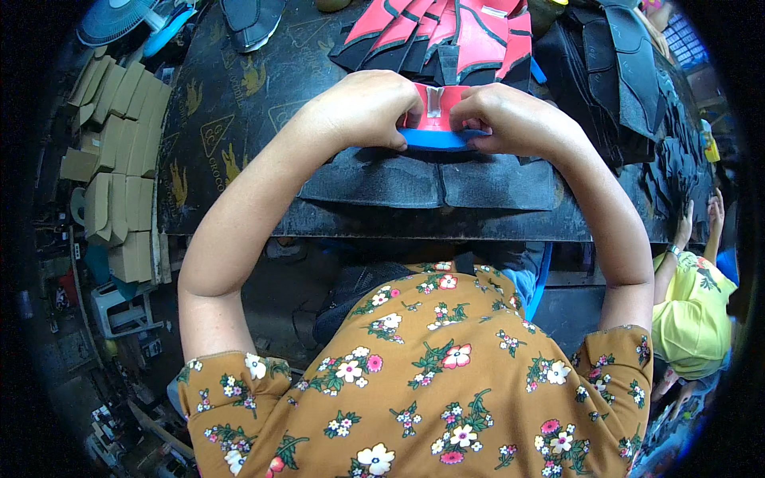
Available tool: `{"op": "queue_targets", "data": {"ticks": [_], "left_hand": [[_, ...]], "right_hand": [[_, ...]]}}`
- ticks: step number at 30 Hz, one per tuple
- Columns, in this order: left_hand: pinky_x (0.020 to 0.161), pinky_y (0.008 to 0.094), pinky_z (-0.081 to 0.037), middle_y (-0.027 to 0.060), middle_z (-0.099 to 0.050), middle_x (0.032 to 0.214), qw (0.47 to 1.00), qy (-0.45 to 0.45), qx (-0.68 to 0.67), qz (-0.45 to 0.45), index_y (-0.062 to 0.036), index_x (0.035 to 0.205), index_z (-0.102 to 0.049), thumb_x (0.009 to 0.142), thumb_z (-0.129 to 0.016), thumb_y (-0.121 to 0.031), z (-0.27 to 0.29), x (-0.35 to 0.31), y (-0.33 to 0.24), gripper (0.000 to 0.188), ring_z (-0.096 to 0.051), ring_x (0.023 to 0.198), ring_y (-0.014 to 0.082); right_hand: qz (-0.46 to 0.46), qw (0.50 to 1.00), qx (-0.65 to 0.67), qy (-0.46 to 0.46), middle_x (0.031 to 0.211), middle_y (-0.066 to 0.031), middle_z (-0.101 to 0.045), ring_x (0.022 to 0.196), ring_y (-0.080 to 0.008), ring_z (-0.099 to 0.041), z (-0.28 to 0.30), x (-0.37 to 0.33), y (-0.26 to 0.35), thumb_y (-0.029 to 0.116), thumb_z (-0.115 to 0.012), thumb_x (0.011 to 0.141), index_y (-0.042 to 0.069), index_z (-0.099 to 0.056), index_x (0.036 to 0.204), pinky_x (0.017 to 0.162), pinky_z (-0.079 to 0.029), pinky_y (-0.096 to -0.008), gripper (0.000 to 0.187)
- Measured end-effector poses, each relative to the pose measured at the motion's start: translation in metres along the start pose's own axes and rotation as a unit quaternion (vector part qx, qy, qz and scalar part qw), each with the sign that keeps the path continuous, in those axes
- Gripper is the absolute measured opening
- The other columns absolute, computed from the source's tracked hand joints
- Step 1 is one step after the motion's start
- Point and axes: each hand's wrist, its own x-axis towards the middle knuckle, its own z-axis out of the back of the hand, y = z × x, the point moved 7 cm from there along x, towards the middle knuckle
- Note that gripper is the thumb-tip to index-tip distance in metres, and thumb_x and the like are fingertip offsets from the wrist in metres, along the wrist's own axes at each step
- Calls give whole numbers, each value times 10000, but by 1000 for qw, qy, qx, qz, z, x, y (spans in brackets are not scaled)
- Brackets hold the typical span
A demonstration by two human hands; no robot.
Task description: The person assembles life jacket components by hand, using a hammer to flatten seams and blue-handled scissors to trim blue foam strips. They insert the foam into pink and black fabric sections, fold edges, and press seams flat, repeating the process across multiple units.
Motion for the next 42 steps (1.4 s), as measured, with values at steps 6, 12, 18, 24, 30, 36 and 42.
{"op": "queue_targets", "data": {"ticks": [6, 12, 18, 24, 30, 36, 42], "left_hand": [[827, 441, -577, 141, -754, 918, 999, -19, 36, 8, -46, 974, -769, 745, -838, -157, -4, -4, -2, 263, -735, 922, 324], [861, 436, -562, 106, -691, 955, 982, -154, 100, -52, -69, 944, -759, 804, -800, -164, -20, -26, -14, 174, -696, 980, 319], [805, 406, -553, 51, -651, 940, 948, -289, 94, -92, -164, 1115, -765, 887, -660, -171, -31, -44, -18, 252, -662, 928, 251], [923, 395, -451, 68, -649, 1146, 953, -210, 217, -27, -188, 1117, -779, 901, -612, -201, -39, -33, -39, 273, -611, 1086, 220], [854, 371, -505, 104, -592, 1013, 958, -152, 242, -34, -4, 973, -660, 846, -625, -117, -53, -23, -69, 173, -614, 992, 239], [863, 383, -529, 119, -596, 995, 969, -161, 184, -21, 10, 1056, -625, 849, -621, -85, -53, -28, -64, 227, -634, 969, 258], [866, 386, -531, 126, -614, 1018, 969, -169, 180, -6, 15, 1094, -627, 860, -615, -79, -52, -28, -65, 252, -642, 983, 263]], "right_hand": [[19, 999, -18, -20, 995, -191, -751, 1006, -387, -728, 2, -2, 5, 24, -807, 736, 45, -757, 1048, 873, -577, -468, 317], [64, 980, -82, -168, 964, -130, -643, 930, -352, -669, -18, -25, 14, 95, -802, 827, 41, -726, 993, 799, -554, -453, 191], [55, 963, 12, -264, 945, -130, -611, 929, -355, -626, -32, -38, 4, 27, -722, 817, 69, -695, 1063, 802, -522, -461, 251], [44, 961, -67, -264, 920, -116, -575, 918, -326, -594, -34, -29, 17, 37, -697, 760, 63, -729, 970, 801, -508, -434, 214], [50, 979, 74, -185, 1032, -145, -670, 1034, -342, -663, -20, -29, 9, -16, -675, 811, 30, -750, 1028, 939, -541, -437, 234], [-288, 886, 0, -363, 1092, -253, -735, 1058, -426, -705, 37, -83, -145, 56, -566, 953, 2, -744, 1149, 927, -556, -518, 270], [-263, 897, -160, -317, 1034, -311, -719, 992, -454, -720, 7, -38, -195, 0, -545, 915, -28, -639, 1164, 853, -573, -546, 267]]}}
